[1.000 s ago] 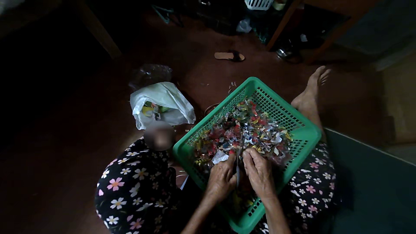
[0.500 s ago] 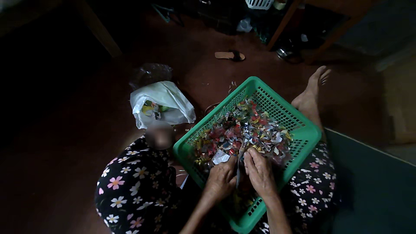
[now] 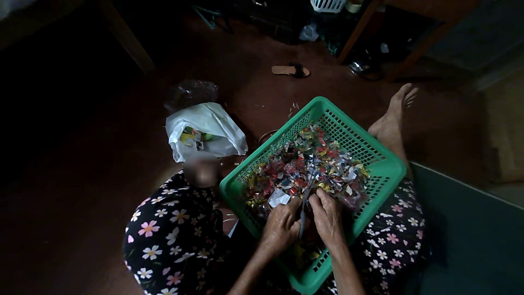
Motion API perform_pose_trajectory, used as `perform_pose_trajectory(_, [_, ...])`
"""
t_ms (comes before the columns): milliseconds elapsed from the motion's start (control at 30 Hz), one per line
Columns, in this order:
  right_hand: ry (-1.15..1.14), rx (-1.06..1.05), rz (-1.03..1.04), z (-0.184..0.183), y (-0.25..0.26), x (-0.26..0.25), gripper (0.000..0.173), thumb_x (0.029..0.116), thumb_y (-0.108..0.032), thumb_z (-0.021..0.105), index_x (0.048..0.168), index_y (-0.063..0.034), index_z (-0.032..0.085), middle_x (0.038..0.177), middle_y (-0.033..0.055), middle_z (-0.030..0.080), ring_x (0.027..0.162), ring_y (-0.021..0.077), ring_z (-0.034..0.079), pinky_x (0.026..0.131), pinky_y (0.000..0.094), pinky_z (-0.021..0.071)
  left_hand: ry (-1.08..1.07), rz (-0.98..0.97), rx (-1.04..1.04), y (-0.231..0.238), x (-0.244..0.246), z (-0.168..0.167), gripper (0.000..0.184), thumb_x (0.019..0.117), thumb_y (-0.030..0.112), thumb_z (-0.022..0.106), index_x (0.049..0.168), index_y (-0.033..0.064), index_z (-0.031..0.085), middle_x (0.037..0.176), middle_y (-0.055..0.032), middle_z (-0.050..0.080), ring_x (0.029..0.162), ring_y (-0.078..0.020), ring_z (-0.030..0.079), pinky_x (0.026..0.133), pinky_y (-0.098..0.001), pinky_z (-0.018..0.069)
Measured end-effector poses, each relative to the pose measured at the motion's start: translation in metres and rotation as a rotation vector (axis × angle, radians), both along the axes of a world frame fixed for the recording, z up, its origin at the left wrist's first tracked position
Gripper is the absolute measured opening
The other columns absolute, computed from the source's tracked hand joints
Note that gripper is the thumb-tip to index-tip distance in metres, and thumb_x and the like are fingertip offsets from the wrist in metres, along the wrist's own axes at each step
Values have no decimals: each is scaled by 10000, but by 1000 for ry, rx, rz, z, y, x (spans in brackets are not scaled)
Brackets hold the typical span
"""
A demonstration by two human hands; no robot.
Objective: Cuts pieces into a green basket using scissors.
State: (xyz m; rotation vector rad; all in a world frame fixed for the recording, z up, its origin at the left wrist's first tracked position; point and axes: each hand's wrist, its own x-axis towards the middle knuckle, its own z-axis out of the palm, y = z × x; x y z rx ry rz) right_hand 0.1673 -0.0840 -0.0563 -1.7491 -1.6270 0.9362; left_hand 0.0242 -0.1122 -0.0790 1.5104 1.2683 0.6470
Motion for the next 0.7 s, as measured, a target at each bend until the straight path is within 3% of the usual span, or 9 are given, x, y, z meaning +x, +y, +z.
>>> perform_pose_trajectory(67, [55, 0, 3, -4, 1, 2, 242, 995, -128, 469, 922, -6, 665, 720, -11, 531, 677, 45, 519, 656, 256, 437, -80, -27, -6, 1, -3, -2, 301, 936, 247, 569, 1110, 13, 646, 807, -100, 622, 755, -234, 619, 697, -447, 498])
perform_pose_trajectory(133, [94, -11, 44, -4, 2, 6, 273, 1029, -162, 458, 1009, 4, 673, 791, 8, 592, 735, 43, 564, 701, 254, 477, -136, -62, -21, 3, -6, -2, 345, 958, 299, 563, 1136, 16, 650, 859, -86, 645, 781, -188, 625, 717, -400, 509])
perform_pose_trajectory(200, [122, -4, 75, -6, 2, 8, 274, 1042, -172, 450, 1017, 8, 655, 798, 8, 580, 722, 39, 551, 687, 238, 474, -136, -65, -25, 3, -6, -3, 369, 958, 330, 561, 1134, 17, 647, 856, -80, 640, 773, -182, 620, 710, -395, 507])
perform_pose_trajectory(300, [181, 38, 68, -12, 3, 8, 246, 1023, -163, 450, 938, -9, 621, 683, -26, 507, 575, 37, 493, 567, 222, 452, -24, -72, -62, 2, -7, 3, 367, 968, 281, 552, 1210, 10, 603, 870, -126, 638, 812, -262, 639, 739, -473, 516])
perform_pose_trajectory(400, [188, 71, 26, -13, 3, 6, 231, 1005, -149, 449, 937, -13, 623, 653, -34, 503, 540, 43, 492, 542, 223, 454, 68, -71, -83, -2, -5, 10, 439, 945, 160, 558, 1349, -11, 539, 962, -198, 654, 908, -348, 646, 813, -547, 509])
perform_pose_trajectory(567, [151, 112, 25, -14, 0, 2, 214, 1010, -132, 482, 927, 0, 629, 669, -13, 519, 549, 40, 497, 546, 213, 455, 125, -21, -57, 0, -2, 13, 366, 942, 134, 546, 1275, -18, 557, 924, -182, 639, 893, -342, 646, 790, -532, 511])
perform_pose_trajectory(700, [135, 103, 37, -11, -2, -2, 217, 1009, -129, 486, 941, 11, 637, 674, -4, 510, 556, 42, 478, 550, 220, 439, 103, 1, -47, 1, -2, 10, 348, 951, 207, 564, 1227, -5, 567, 862, -147, 617, 828, -311, 631, 753, -510, 507])
